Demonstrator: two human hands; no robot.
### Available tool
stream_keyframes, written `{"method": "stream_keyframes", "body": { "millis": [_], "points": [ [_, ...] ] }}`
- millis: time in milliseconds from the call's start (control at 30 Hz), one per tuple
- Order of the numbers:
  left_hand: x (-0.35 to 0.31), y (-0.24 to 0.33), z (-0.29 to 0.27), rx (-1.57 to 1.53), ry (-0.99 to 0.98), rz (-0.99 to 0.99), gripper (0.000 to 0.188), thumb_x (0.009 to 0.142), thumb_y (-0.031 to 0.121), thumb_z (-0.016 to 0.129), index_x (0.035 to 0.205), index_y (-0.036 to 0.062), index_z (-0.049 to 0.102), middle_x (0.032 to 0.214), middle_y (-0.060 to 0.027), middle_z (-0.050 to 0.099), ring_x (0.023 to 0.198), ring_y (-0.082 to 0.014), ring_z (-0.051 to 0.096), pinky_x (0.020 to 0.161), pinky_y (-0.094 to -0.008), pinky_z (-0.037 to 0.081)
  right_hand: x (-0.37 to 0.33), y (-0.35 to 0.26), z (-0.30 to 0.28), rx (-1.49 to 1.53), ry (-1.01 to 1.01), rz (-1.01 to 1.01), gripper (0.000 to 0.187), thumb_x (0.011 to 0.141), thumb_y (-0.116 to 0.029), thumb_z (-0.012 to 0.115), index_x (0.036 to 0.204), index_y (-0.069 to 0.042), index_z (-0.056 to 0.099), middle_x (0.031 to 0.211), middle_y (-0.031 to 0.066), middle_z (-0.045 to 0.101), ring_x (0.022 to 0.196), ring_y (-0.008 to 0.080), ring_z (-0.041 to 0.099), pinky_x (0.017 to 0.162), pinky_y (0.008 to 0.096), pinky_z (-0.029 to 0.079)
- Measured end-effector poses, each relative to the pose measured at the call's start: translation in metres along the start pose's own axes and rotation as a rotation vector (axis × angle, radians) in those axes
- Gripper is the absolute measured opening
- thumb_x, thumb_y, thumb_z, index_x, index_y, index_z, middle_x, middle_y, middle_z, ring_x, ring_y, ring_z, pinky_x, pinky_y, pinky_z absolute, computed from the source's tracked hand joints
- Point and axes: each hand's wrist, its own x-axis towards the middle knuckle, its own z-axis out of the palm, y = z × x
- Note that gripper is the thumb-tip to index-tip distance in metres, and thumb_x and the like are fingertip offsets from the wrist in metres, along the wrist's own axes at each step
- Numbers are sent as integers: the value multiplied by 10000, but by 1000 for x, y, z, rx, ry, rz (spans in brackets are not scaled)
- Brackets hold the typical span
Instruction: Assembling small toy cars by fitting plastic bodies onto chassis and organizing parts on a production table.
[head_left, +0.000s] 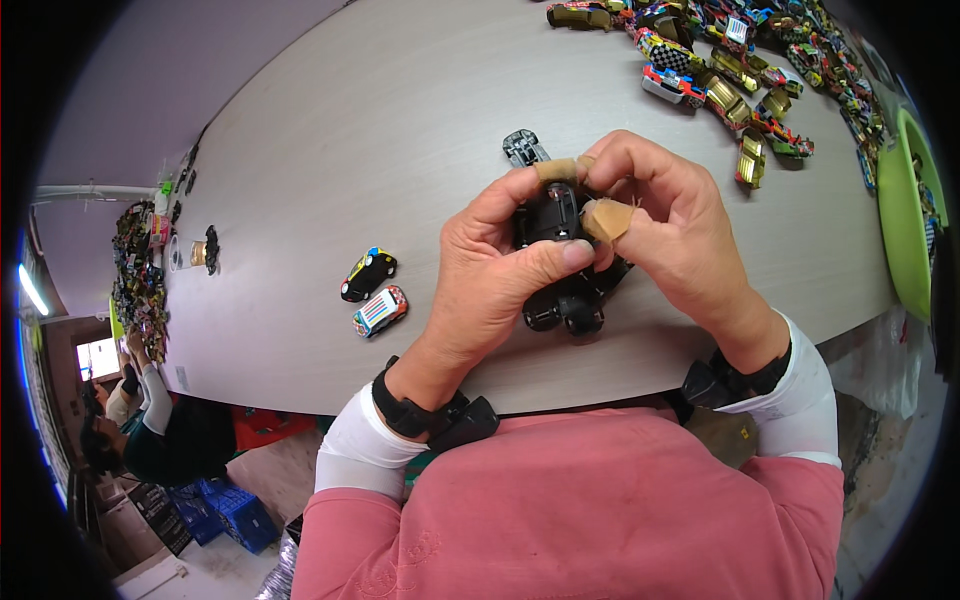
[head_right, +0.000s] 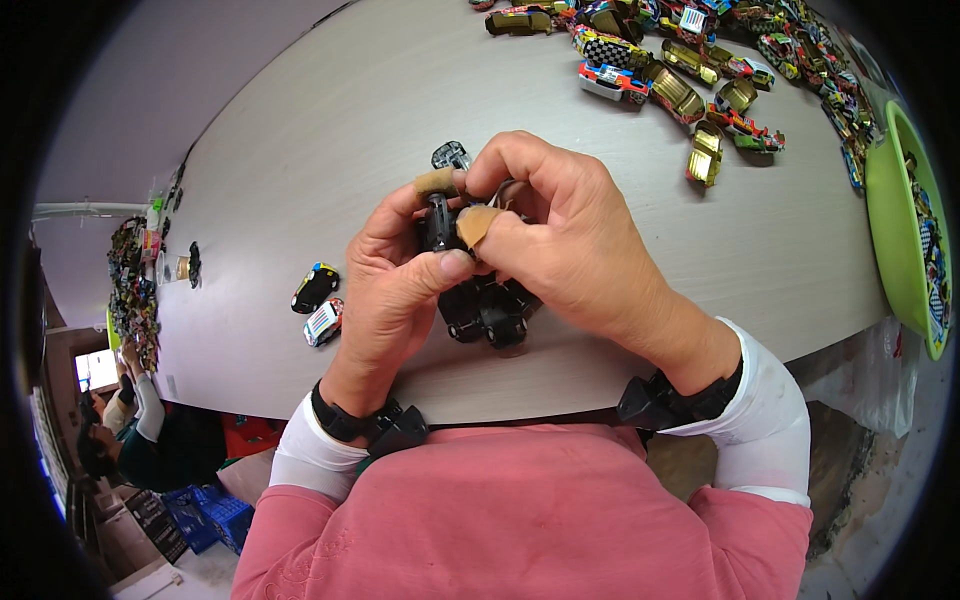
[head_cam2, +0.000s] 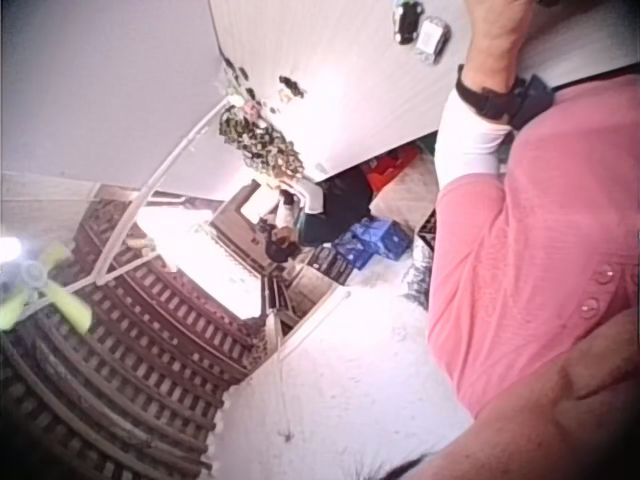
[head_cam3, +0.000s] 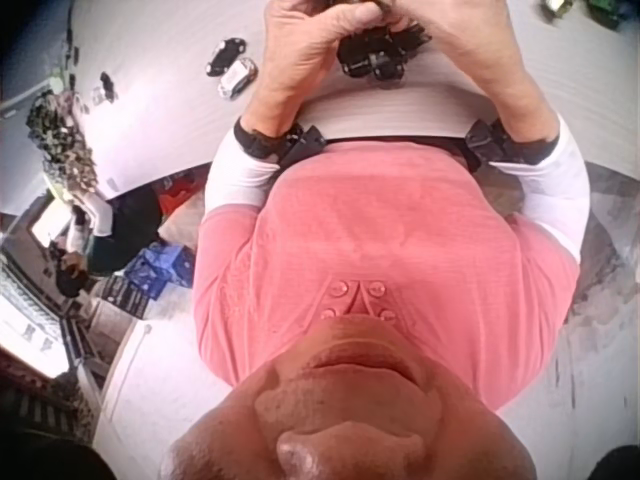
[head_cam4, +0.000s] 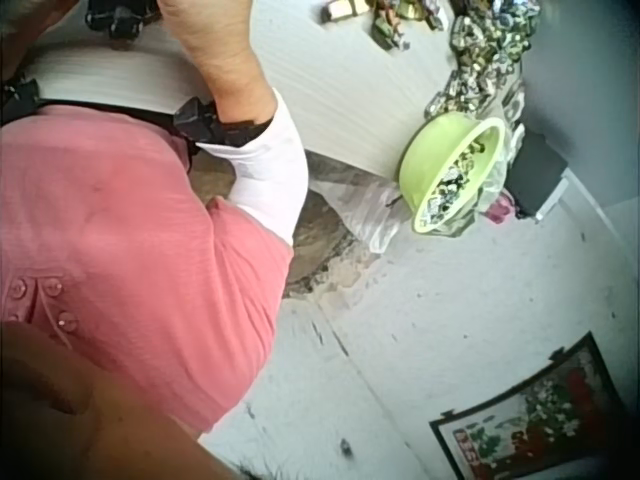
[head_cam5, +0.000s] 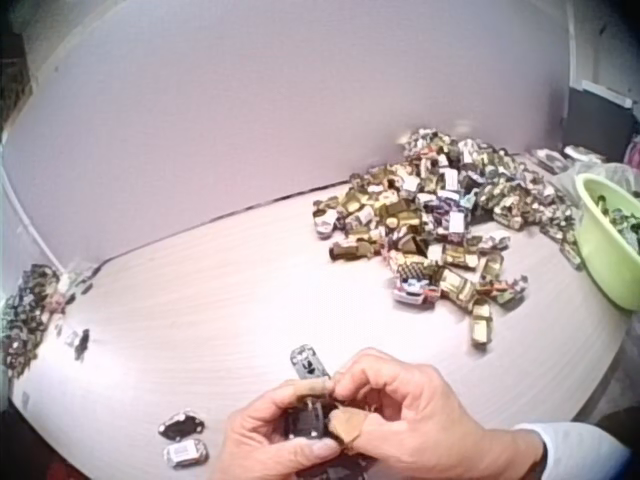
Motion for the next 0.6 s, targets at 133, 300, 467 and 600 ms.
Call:
{"method": "stream_keyframes", "body": {
  "millis": [133, 300, 467, 600],
  "points": [
    [0, 0, -1, -8, -9, -35, 459, 740, -27, 703, 1173, -25, 550, 886, -86, 643, 779, -149, 628, 748, -279, 521, 1, -2, 1, 79, -3, 42, 53, 808, -33, 564, 852, -12, 544, 751, -1, 550, 622, 34, 533, 531, 190, 466],
    [0, 2, 0, 2, -16, -50, 464, 734, -31, 707, 1172, -29, 551, 890, -82, 644, 778, -146, 631, 749, -275, 524, 1, 1, 2, 116, 11, 32, 43, 817, -31, 564, 849, -10, 544, 748, 0, 549, 622, 35, 527, 530, 193, 467],
    [0, -1, 0, 2, -4, -73, 467, 728, -31, 712, 1168, -25, 556, 926, -81, 636, 821, -138, 628, 749, -270, 528, 0, 2, 2, 7, 22, -10, 59, 791, 3, 569, 838, -7, 536, 724, -5, 535, 609, 23, 513, 521, 187, 444],
    [0, -5, -5, 80, -19, -13, 453, 713, -32, 723, 1144, -16, 582, 974, -53, 608, 903, -123, 591, 795, -265, 505, -1, 5, 0, -101, 22, -67, 54, 772, 18, 564, 798, -5, 523, 738, -8, 522, 608, 15, 509, 509, 183, 422]
  ]
}}
